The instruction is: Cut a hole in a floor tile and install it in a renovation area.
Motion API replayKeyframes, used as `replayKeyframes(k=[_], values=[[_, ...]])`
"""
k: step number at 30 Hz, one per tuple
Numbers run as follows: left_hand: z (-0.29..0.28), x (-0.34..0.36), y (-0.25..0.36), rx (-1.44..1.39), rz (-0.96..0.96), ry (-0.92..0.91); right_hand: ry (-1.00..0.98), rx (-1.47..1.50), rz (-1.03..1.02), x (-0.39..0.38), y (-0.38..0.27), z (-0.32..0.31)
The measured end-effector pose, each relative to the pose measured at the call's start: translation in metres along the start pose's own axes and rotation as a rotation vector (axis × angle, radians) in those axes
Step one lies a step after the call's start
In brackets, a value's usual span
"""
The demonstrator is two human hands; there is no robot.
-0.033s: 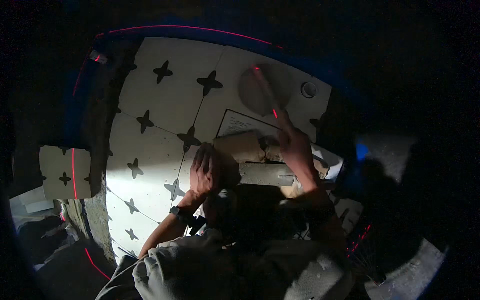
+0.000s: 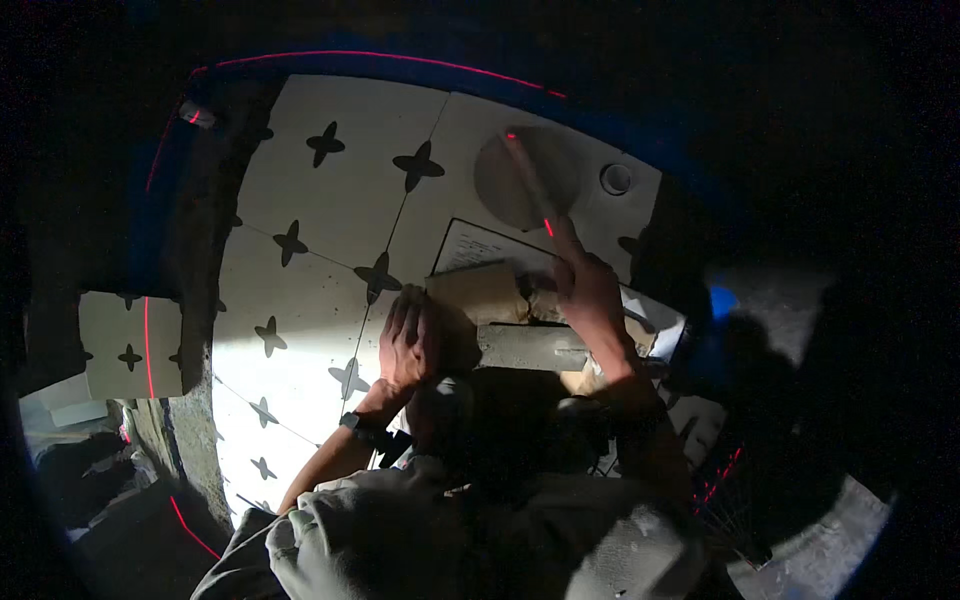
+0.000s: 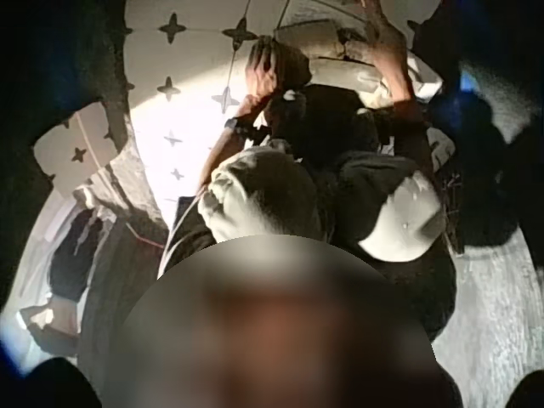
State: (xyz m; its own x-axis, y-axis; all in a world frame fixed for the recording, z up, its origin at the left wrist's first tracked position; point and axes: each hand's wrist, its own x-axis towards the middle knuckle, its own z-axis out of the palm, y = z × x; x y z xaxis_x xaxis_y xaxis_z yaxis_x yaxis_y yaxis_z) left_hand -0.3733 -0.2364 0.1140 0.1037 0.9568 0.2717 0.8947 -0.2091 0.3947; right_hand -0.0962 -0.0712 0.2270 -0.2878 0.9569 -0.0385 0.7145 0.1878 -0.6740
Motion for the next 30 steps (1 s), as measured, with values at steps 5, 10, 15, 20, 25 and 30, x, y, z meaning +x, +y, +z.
replayKeyframes(k=[5,10,15,20,25,30], values=[[-0.003,-0.009,-0.01,0.027,0.004,0.013,-0.045,-0.02,-0.019,-0.009,-0.018,-0.006],[-0.002,0.001,-0.012,-0.006,0.057,0.016,-0.042,-0.106,0.017,-0.014,-0.015,-0.009],[-0.01,-0.001,-0.007,-0.047,0.074,0.009,0.112,-0.164,-0.203,-0.014,0.014,0.0],[-0.012,-0.004,-0.009,-0.056,0.067,-0.031,-0.036,-0.03,0.258,-0.025,-0.048,-0.018],[0.004,0.001,-0.019,-0.025,0.053,-0.049,0.123,0.014,-0.092,-0.007,-0.006,0.004],[0.005,-0.006,-0.012,0.012,0.06,-0.034,0.027,0.014,-0.054,-0.007,-0.029,-0.014]])
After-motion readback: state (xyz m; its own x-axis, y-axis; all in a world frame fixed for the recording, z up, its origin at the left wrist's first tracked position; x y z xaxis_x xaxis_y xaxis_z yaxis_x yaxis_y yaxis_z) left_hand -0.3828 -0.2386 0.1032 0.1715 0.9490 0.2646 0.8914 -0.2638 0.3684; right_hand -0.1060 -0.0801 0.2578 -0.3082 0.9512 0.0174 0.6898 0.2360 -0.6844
